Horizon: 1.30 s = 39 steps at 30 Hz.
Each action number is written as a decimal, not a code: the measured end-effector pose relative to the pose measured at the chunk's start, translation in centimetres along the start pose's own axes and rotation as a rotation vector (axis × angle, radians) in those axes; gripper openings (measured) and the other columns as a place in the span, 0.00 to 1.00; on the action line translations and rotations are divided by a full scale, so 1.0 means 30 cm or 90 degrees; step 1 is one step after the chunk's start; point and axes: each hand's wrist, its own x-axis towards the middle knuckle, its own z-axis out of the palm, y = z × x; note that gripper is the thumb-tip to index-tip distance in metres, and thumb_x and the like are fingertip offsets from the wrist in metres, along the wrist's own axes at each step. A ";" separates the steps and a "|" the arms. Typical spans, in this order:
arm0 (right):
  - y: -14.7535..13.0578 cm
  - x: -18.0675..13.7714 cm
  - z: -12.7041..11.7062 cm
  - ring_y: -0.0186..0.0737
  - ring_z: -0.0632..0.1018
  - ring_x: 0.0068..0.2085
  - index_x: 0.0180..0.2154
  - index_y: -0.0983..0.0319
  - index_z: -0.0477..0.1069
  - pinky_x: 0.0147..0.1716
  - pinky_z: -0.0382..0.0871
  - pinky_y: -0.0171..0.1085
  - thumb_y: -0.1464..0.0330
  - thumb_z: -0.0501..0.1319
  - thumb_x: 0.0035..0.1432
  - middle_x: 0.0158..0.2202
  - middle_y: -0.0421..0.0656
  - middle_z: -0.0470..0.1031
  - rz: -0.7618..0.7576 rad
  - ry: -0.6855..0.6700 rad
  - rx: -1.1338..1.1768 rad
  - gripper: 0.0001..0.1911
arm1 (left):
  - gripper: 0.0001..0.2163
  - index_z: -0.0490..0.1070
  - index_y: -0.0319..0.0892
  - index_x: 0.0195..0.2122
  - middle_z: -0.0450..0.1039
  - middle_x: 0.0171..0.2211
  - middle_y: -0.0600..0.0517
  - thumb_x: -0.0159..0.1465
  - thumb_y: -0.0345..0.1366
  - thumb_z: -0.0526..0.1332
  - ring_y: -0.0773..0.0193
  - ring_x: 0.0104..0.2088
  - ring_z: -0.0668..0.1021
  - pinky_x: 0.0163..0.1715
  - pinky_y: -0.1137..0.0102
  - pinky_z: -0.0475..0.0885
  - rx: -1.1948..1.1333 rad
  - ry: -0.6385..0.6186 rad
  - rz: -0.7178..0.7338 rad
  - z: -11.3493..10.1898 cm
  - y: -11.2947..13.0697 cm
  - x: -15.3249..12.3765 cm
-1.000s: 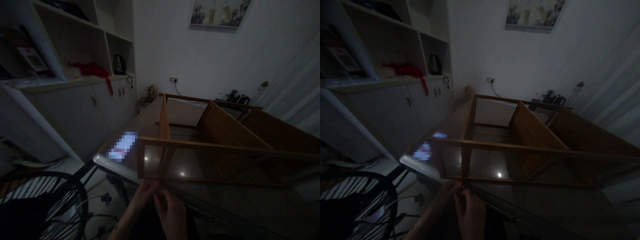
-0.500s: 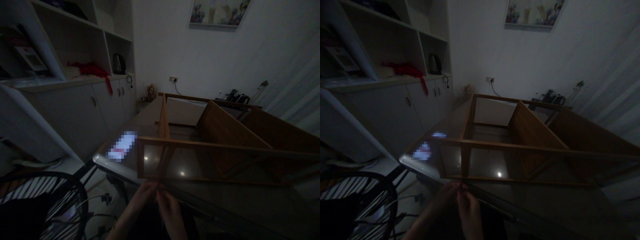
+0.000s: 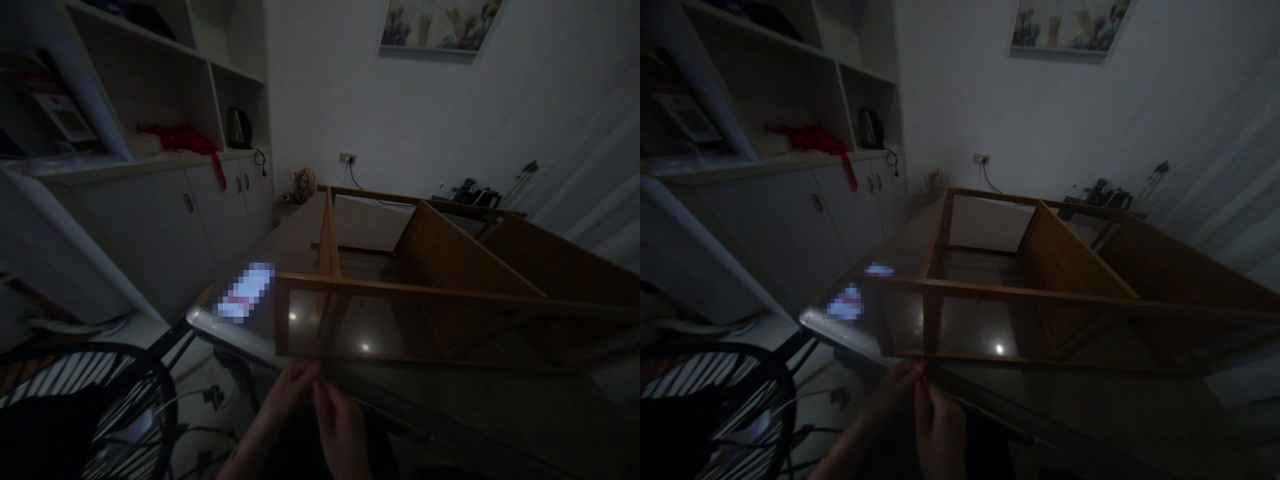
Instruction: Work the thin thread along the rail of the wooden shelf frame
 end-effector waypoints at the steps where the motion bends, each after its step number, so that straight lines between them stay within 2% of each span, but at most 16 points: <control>1: 0.001 0.001 0.002 0.40 0.80 0.36 0.39 0.60 0.75 0.37 0.69 0.31 0.61 0.46 0.66 0.34 0.46 0.80 -0.006 -0.005 -0.001 0.20 | 0.21 0.71 0.35 0.21 0.68 0.18 0.55 0.47 0.52 0.68 0.73 0.19 0.67 0.21 0.77 0.59 -0.009 0.003 0.001 0.003 0.003 -0.001; 4: 0.008 0.002 0.007 0.41 0.80 0.38 0.43 0.60 0.74 0.39 0.68 0.33 0.63 0.45 0.66 0.37 0.46 0.80 -0.027 -0.011 -0.049 0.20 | 0.21 0.73 0.35 0.23 0.71 0.20 0.54 0.46 0.52 0.69 0.71 0.21 0.69 0.23 0.77 0.62 -0.021 0.000 0.010 0.007 -0.001 0.001; 7: 0.015 0.000 0.010 0.44 0.80 0.35 0.42 0.61 0.75 0.36 0.68 0.34 0.61 0.47 0.65 0.35 0.47 0.80 -0.026 -0.005 -0.103 0.19 | 0.20 0.73 0.35 0.23 0.70 0.19 0.54 0.48 0.51 0.68 0.72 0.21 0.68 0.23 0.77 0.62 -0.018 0.010 0.019 0.001 -0.019 0.010; 10: 0.013 -0.001 0.011 0.44 0.80 0.35 0.42 0.60 0.75 0.35 0.67 0.34 0.60 0.49 0.64 0.35 0.47 0.80 -0.006 -0.011 -0.083 0.19 | 0.19 0.72 0.35 0.21 0.68 0.18 0.56 0.49 0.50 0.68 0.73 0.20 0.67 0.22 0.78 0.60 0.013 0.023 0.038 -0.007 -0.026 0.016; 14: -0.001 0.001 0.010 0.42 0.78 0.36 0.39 0.59 0.76 0.38 0.66 0.34 0.57 0.49 0.64 0.33 0.46 0.78 0.042 -0.022 0.100 0.20 | 0.19 0.74 0.35 0.23 0.70 0.19 0.54 0.51 0.50 0.67 0.71 0.21 0.68 0.23 0.77 0.61 0.013 -0.015 0.042 -0.005 0.000 0.004; 16: -0.004 0.007 0.014 0.38 0.75 0.28 0.34 0.61 0.76 0.29 0.65 0.32 0.51 0.51 0.60 0.25 0.43 0.74 0.128 -0.029 0.237 0.24 | 0.20 0.76 0.34 0.27 0.72 0.21 0.52 0.51 0.52 0.66 0.69 0.23 0.70 0.24 0.76 0.62 0.006 -0.035 0.022 -0.005 0.013 -0.004; 19: 0.000 0.018 0.028 0.27 0.58 0.16 0.25 0.64 0.73 0.16 0.50 0.29 0.42 0.56 0.50 0.14 0.34 0.58 0.269 -0.090 0.467 0.30 | 0.21 0.77 0.34 0.29 0.73 0.23 0.51 0.49 0.51 0.68 0.69 0.23 0.70 0.24 0.76 0.63 -0.006 -0.032 0.008 -0.011 0.007 -0.005; 22: 0.009 0.024 0.046 0.25 0.49 0.16 0.23 0.64 0.71 0.16 0.44 0.29 0.42 0.58 0.47 0.13 0.29 0.49 0.296 -0.138 0.613 0.29 | 0.20 0.76 0.34 0.27 0.71 0.20 0.52 0.48 0.51 0.68 0.71 0.20 0.69 0.23 0.76 0.62 -0.038 -0.021 0.001 -0.019 -0.021 0.005; 24: 0.014 0.020 0.052 0.25 0.49 0.15 0.21 0.63 0.69 0.16 0.44 0.30 0.41 0.56 0.47 0.11 0.29 0.49 0.295 -0.147 0.577 0.30 | 0.20 0.76 0.34 0.27 0.69 0.18 0.54 0.49 0.51 0.68 0.72 0.19 0.68 0.21 0.77 0.60 -0.056 -0.013 -0.006 -0.021 -0.035 0.010; 26: 0.016 0.012 0.048 0.27 0.55 0.15 0.20 0.62 0.69 0.16 0.49 0.30 0.41 0.54 0.50 0.12 0.32 0.55 0.274 -0.107 0.462 0.30 | 0.20 0.75 0.35 0.26 0.69 0.19 0.54 0.49 0.50 0.68 0.72 0.19 0.68 0.21 0.77 0.60 -0.063 -0.016 -0.008 -0.019 -0.039 0.011; 29: 0.015 0.000 0.029 0.33 0.70 0.23 0.29 0.61 0.72 0.26 0.62 0.31 0.49 0.54 0.57 0.21 0.40 0.69 0.176 -0.009 0.287 0.23 | 0.18 0.73 0.35 0.24 0.70 0.20 0.54 0.51 0.49 0.68 0.72 0.20 0.69 0.22 0.77 0.61 -0.062 -0.030 -0.004 -0.013 -0.031 0.008; 32: 0.010 -0.005 0.014 0.37 0.73 0.26 0.32 0.61 0.73 0.30 0.64 0.33 0.53 0.54 0.59 0.24 0.42 0.73 0.087 -0.017 0.168 0.19 | 0.17 0.72 0.35 0.23 0.69 0.20 0.54 0.51 0.48 0.68 0.72 0.20 0.69 0.22 0.77 0.61 -0.063 -0.020 0.011 -0.009 -0.024 0.006; 34: 0.010 -0.006 0.015 0.40 0.75 0.30 0.34 0.60 0.74 0.34 0.65 0.34 0.55 0.55 0.60 0.28 0.44 0.76 0.056 -0.014 0.165 0.17 | 0.17 0.71 0.36 0.22 0.68 0.19 0.55 0.51 0.47 0.68 0.73 0.20 0.68 0.22 0.78 0.60 -0.070 -0.012 0.014 -0.006 -0.025 0.007; 36: 0.014 -0.007 0.025 0.41 0.76 0.37 0.39 0.59 0.74 0.38 0.65 0.34 0.55 0.55 0.59 0.36 0.46 0.76 0.065 0.003 0.237 0.17 | 0.18 0.69 0.36 0.22 0.66 0.18 0.56 0.52 0.48 0.67 0.74 0.18 0.65 0.20 0.78 0.58 -0.073 -0.019 0.014 -0.006 -0.031 0.010; 37: 0.017 -0.006 0.031 0.40 0.75 0.37 0.39 0.59 0.74 0.36 0.65 0.33 0.54 0.55 0.59 0.35 0.45 0.76 0.099 0.002 0.291 0.18 | 0.18 0.68 0.37 0.21 0.65 0.16 0.57 0.53 0.48 0.66 0.75 0.17 0.64 0.19 0.78 0.56 -0.070 -0.023 0.018 -0.007 -0.035 0.011; 39: 0.023 -0.002 0.040 0.35 0.71 0.27 0.35 0.61 0.74 0.26 0.62 0.31 0.49 0.56 0.56 0.26 0.41 0.72 0.202 -0.036 0.399 0.22 | 0.18 0.67 0.37 0.20 0.61 0.13 0.59 0.55 0.48 0.64 0.75 0.15 0.61 0.17 0.78 0.53 -0.048 -0.032 0.027 -0.008 -0.041 0.015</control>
